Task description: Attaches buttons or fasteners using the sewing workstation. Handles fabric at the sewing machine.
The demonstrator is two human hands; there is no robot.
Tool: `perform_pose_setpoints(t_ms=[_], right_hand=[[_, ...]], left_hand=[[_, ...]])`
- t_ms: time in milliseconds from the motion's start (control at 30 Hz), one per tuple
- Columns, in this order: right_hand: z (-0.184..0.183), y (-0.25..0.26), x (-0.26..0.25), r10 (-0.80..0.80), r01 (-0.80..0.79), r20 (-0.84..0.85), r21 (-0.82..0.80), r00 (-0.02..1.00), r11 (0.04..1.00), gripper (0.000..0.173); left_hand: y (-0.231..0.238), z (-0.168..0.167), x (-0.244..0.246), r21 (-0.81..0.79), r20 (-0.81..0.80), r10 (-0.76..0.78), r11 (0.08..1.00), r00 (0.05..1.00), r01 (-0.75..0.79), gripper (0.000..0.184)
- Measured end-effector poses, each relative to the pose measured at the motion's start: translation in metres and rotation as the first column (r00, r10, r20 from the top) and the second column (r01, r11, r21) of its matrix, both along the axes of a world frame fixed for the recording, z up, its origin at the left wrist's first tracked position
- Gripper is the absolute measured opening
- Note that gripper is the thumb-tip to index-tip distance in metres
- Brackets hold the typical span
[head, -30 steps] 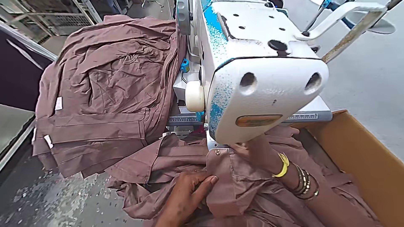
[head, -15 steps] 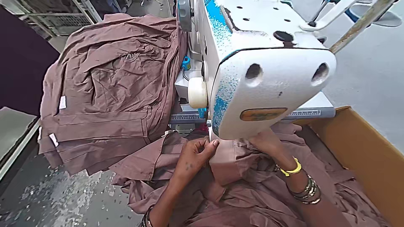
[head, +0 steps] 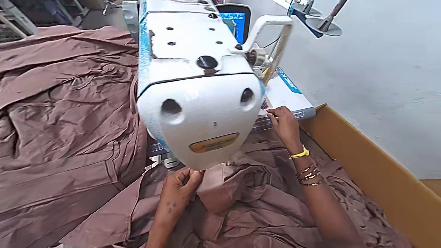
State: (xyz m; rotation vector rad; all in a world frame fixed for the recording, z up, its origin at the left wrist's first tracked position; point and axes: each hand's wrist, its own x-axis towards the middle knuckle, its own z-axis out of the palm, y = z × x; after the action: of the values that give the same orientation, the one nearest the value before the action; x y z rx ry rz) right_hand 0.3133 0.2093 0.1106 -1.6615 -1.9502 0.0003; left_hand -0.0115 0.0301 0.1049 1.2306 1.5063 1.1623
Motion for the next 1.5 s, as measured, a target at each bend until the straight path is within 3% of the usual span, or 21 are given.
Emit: perform_pose_setpoints(t_ms=[133, 267, 500, 767, 933, 1167, 1333, 1433, 1500], right_hand=[[-0.014, 0.019, 0.000, 0.138, -0.148, 0.131, 0.071, 0.982, 0.986, 0.023], [-0.015, 0.030, -0.010, 0.119, -0.120, 0.220, -0.011, 0.968, 0.993, 0.027], [-0.017, 0.018, 0.002, 0.124, -0.128, 0.085, 0.050, 0.989, 0.990, 0.030], [-0.016, 0.020, 0.002, 0.091, -0.099, 0.089, 0.092, 0.992, 0.991, 0.036], [-0.020, 0.034, 0.005, 0.057, -0.070, 0.224, 0.049, 0.973, 0.996, 0.038], [-0.023, 0.026, 0.002, 0.042, -0.066, 0.256, 0.084, 0.966, 0.994, 0.026], [-0.020, 0.033, 0.008, 0.116, -0.142, 0.277, 0.076, 0.954, 0.987, 0.020], [-0.010, 0.030, 0.013, 0.183, -0.197, 0.187, 0.055, 0.965, 0.979, 0.013], [-0.004, 0.025, 0.012, 0.231, -0.234, 0.052, 0.054, 0.971, 0.971, 0.011]], left_hand=[[-0.001, -0.003, 0.000, -0.014, 0.020, 0.019, 1.000, 1.000, -0.019, 0.036], [-0.003, -0.001, 0.001, -0.043, 0.017, 0.040, 0.998, 0.999, -0.039, 0.035], [-0.003, 0.000, 0.003, -0.056, 0.060, 0.048, 0.997, 0.997, -0.045, 0.034], [-0.001, -0.001, 0.002, -0.029, 0.075, 0.027, 0.999, 0.997, -0.025, 0.034], [-0.002, 0.001, 0.004, -0.039, 0.064, 0.044, 0.998, 0.997, -0.042, 0.034], [-0.003, 0.001, 0.005, -0.053, 0.075, 0.061, 0.997, 0.995, -0.057, 0.033], [-0.002, -0.004, 0.005, 0.002, 0.027, 0.068, 0.998, 0.997, -0.068, 0.035], [-0.012, -0.011, 0.015, 0.153, -0.055, 0.173, 0.975, 0.983, -0.163, 0.034], [-0.019, -0.008, 0.017, 0.126, -0.053, 0.109, 0.987, 0.993, -0.102, 0.029]])
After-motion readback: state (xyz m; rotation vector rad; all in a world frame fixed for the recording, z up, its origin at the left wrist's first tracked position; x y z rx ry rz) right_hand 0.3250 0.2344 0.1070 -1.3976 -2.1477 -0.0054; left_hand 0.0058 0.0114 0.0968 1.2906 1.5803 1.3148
